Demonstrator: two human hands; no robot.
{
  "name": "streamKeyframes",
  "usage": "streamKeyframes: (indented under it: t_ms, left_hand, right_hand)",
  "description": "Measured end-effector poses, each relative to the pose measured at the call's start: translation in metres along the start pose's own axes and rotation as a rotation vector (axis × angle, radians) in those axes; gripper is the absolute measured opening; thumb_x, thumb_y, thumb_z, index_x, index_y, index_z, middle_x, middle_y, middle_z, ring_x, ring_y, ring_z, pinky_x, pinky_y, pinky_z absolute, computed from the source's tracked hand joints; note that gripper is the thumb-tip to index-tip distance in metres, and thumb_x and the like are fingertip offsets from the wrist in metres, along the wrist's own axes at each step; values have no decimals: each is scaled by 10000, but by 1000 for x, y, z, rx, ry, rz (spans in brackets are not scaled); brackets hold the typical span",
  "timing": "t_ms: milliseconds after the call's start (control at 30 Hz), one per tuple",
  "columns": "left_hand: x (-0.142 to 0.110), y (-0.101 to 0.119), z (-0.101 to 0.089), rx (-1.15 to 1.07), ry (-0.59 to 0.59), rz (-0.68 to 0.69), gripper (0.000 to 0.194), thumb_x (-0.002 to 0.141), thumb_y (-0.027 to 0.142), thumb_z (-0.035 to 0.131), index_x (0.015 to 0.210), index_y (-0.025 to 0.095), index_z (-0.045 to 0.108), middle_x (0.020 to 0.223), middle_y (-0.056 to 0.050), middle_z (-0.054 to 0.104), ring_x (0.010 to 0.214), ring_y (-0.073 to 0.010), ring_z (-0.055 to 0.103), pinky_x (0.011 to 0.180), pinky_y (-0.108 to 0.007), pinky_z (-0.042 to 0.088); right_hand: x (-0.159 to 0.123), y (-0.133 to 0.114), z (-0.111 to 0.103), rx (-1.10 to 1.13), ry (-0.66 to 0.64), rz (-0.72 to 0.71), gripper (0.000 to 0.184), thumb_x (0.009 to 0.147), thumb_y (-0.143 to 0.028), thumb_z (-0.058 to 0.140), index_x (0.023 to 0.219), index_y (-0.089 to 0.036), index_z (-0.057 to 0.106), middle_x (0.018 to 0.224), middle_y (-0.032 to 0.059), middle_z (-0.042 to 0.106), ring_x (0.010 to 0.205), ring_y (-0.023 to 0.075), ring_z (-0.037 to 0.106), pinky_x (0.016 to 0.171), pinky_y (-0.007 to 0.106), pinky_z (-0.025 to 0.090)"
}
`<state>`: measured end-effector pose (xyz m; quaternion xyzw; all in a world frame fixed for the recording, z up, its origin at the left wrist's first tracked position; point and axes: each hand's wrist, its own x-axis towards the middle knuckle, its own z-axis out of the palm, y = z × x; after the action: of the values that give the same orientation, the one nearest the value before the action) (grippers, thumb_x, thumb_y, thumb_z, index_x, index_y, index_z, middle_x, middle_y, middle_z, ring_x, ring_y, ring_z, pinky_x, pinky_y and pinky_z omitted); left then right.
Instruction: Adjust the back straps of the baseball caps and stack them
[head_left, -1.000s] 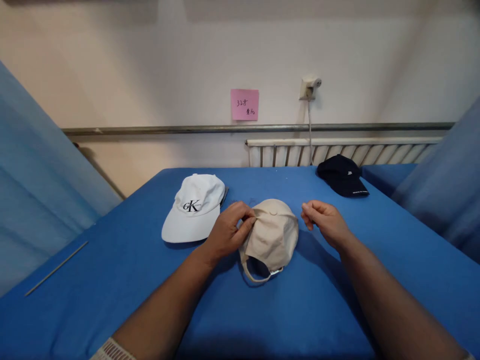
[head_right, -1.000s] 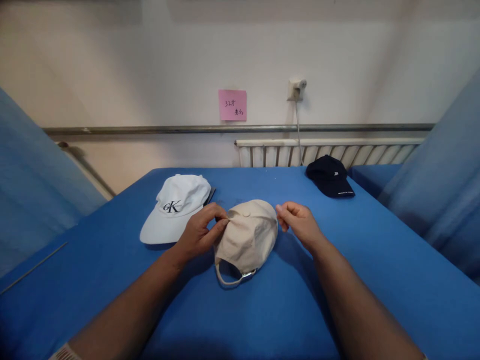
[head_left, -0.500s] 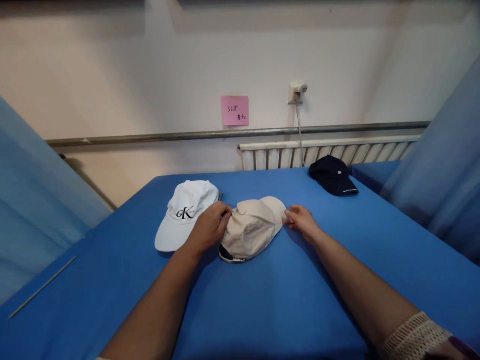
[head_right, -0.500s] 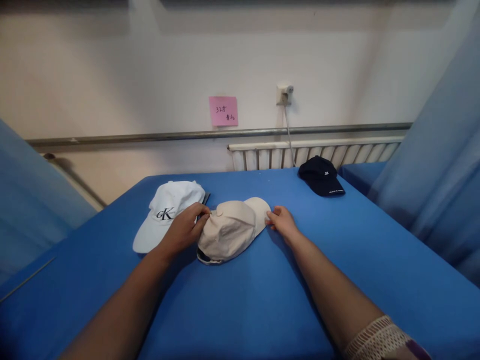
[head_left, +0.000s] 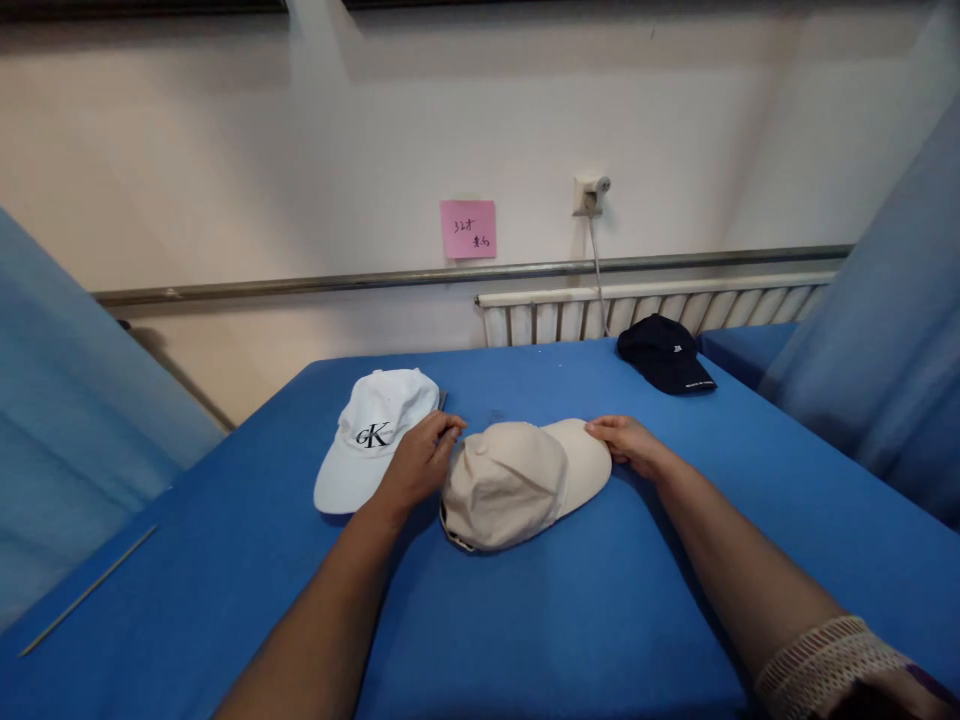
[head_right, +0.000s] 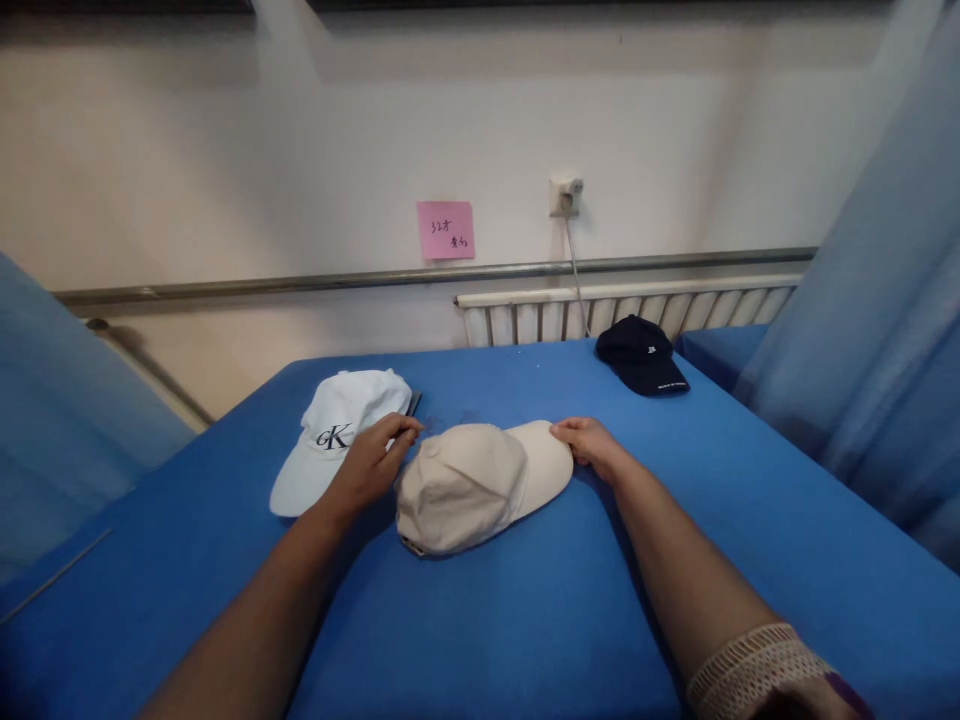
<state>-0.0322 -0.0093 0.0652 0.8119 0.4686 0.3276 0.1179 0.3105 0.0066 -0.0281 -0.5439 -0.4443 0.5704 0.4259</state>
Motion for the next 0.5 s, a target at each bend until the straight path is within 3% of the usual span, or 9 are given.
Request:
streamKeyframes:
  t_ms: [133, 267, 400, 500]
  left_hand:
    - [-2, -3, 1, -84, 111, -94, 252, 894, 346, 485, 1003, 179, 640, 934, -51, 691, 861, -197, 634, 811, -325, 485]
    - [-4, -6, 4, -132, 138, -138, 259, 874, 362, 509, 976, 175, 656, 911, -49, 695, 818, -189, 631, 776, -312, 486]
    - [-5, -10, 12, -151, 87, -126, 257, 872, 368, 504, 937, 172, 658, 897, -49, 695, 801, -186, 628, 756, -305, 480]
    - [-6, -11, 20, -125, 16, -93, 252, 878, 365, 489, 915, 175, 651, 860, -44, 688, 777, -187, 624, 734, -304, 469]
  right_hand:
    - [-4, 6, -17, 144, -47, 59, 291, 661, -337, 771, 682, -170, 533, 435, -109, 340, 376, 27, 216, 371, 188, 144]
    - [-11, 10, -23, 260, -42, 85, 300, 642, -289, 767, 638, -181, 487, 436, -118, 291, 382, 22, 186, 364, 182, 145]
    - [-24, 14, -29, 315, 41, 23, 330, 634, -315, 764, 632, -197, 456, 444, -125, 251, 384, 23, 165, 350, 181, 155]
    - [-41, 19, -44, 391, 198, -92, 345, 631, -326, 767, 640, -200, 446, 480, -115, 280, 387, 20, 182, 341, 176, 174]
